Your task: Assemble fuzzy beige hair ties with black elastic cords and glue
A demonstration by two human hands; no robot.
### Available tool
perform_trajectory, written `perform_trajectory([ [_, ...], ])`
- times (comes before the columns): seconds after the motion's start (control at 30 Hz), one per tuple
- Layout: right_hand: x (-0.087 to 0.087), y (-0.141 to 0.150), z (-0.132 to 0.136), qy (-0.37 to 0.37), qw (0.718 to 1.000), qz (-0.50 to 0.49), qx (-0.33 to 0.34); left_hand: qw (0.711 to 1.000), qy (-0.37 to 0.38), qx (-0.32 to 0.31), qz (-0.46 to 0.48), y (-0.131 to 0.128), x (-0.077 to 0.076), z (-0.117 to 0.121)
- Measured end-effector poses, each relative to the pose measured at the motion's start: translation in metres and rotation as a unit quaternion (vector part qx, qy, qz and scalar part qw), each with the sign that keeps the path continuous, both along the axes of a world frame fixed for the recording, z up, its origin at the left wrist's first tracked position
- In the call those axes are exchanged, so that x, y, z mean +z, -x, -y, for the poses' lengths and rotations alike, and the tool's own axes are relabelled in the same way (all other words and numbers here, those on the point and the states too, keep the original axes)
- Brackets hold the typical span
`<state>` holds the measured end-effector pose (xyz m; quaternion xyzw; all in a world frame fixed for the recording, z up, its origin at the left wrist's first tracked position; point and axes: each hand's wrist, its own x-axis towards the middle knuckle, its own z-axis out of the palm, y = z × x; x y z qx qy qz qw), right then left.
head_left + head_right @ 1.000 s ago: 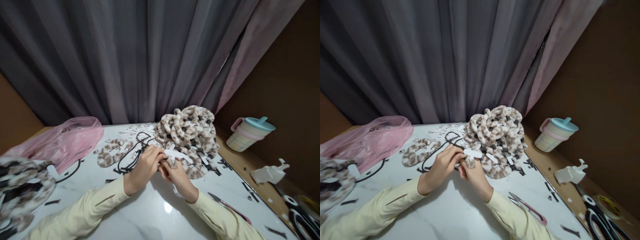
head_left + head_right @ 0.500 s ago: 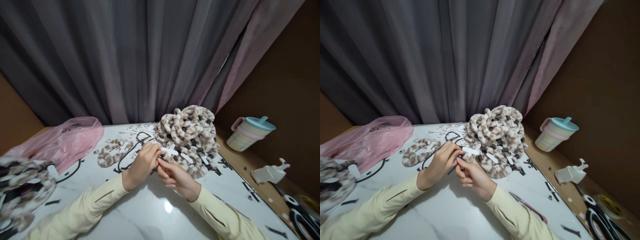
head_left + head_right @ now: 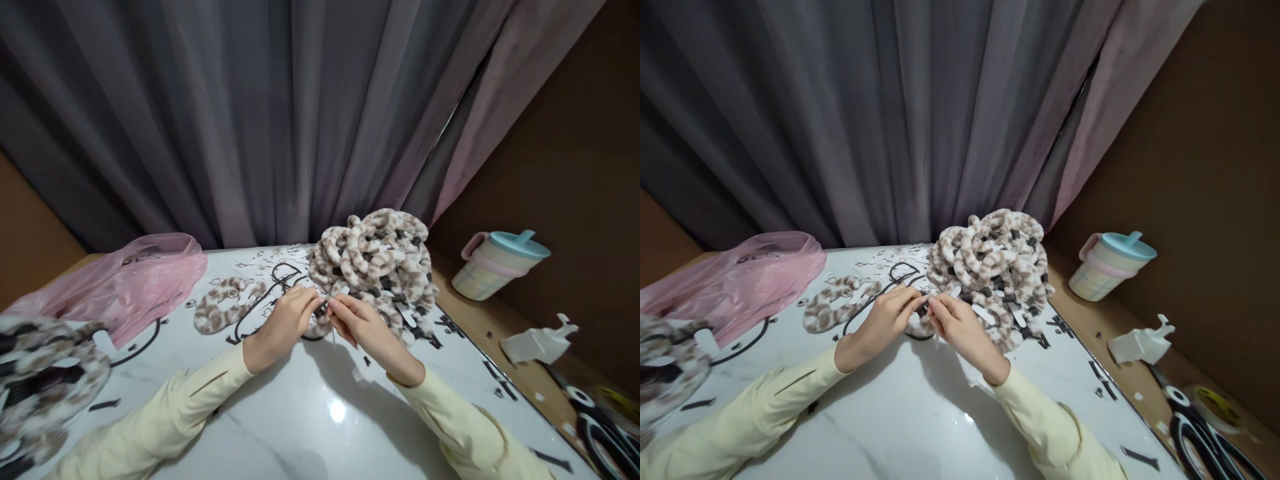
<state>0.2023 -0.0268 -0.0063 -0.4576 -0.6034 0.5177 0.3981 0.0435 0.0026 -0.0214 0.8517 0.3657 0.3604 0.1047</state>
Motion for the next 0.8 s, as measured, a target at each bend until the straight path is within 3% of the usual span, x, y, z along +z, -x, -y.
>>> perform_trajectory([
  [0.2, -0.005, 0.004, -0.003, 0.072, 0.988, -0.138, 0.0, 0.996, 0.079, -0.011, 0.047, -0.002, 0.005, 0.007],
  [0.5, -0.004, 0.003, -0.003, 0.089, 0.98, -0.174, -0.033, 0.993, 0.076, -0.008, 0.087, -0.003, 0.012, 0.013],
  [0.7, -0.008, 0.0, -0.006, 0.112, 0.976, -0.184, -0.023, 0.99, 0.115, 0.003, 0.086, -0.004, 0.012, 0.013],
  [0.8, -0.004, -0.003, -0.006, 0.115, 0.977, -0.182, -0.015, 0.993, 0.096, -0.015, 0.074, -0.002, 0.012, 0.016],
])
